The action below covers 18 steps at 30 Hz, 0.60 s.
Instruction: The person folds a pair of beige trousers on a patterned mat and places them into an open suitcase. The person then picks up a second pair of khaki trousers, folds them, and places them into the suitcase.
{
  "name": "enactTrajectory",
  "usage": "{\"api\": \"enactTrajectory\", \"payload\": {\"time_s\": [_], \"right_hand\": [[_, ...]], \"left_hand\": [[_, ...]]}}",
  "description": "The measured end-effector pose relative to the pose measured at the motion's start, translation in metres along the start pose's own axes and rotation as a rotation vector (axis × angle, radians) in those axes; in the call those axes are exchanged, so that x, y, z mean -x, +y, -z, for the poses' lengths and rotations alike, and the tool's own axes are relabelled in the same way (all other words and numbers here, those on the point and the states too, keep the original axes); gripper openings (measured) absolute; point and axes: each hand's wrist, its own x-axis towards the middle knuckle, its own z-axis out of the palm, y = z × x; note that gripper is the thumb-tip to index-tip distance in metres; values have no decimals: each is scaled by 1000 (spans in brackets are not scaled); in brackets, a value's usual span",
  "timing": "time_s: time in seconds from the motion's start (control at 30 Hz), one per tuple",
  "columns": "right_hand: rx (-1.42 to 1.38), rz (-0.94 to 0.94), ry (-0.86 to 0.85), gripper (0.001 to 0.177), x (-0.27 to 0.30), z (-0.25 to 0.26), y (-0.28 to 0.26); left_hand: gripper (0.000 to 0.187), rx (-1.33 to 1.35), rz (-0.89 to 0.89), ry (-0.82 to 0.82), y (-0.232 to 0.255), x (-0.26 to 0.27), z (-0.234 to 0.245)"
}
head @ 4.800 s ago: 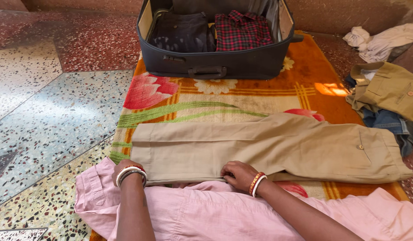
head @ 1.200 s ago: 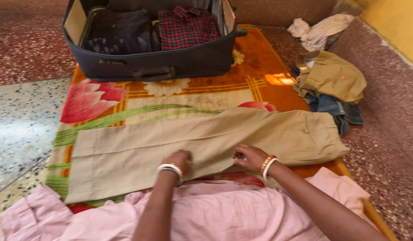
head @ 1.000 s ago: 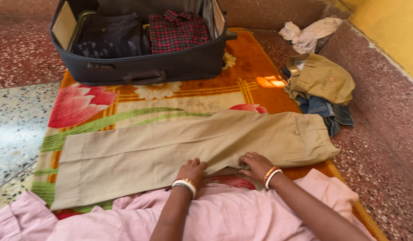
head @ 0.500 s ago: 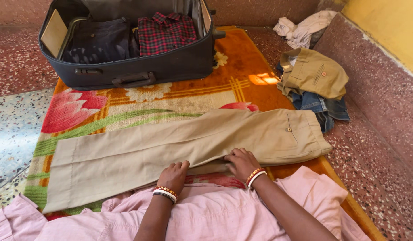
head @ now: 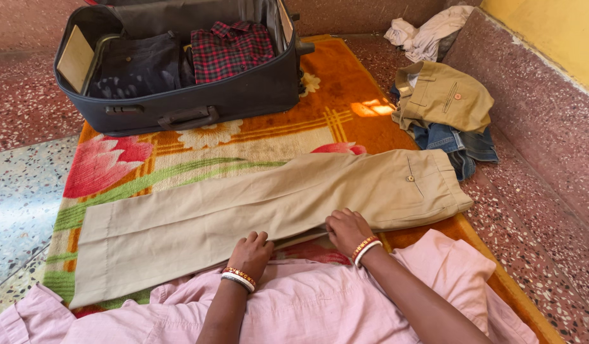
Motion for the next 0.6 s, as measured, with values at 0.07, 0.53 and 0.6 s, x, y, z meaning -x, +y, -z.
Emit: {"api": "enactTrajectory", "payload": {"time_s": [0.07,0.53,0.6], "right_hand": [[27,-37,-56,4,5,-1,1],[-1,-207,-410,17,-15,10,-19],[-75,-104,-236,24,-33,4,-25]], "left_hand": [[18,68,-26,-50,1,1,-3],[22,348,185,-288,2,-6,9],[26,411,293,-215,-5,-20,8]]}}
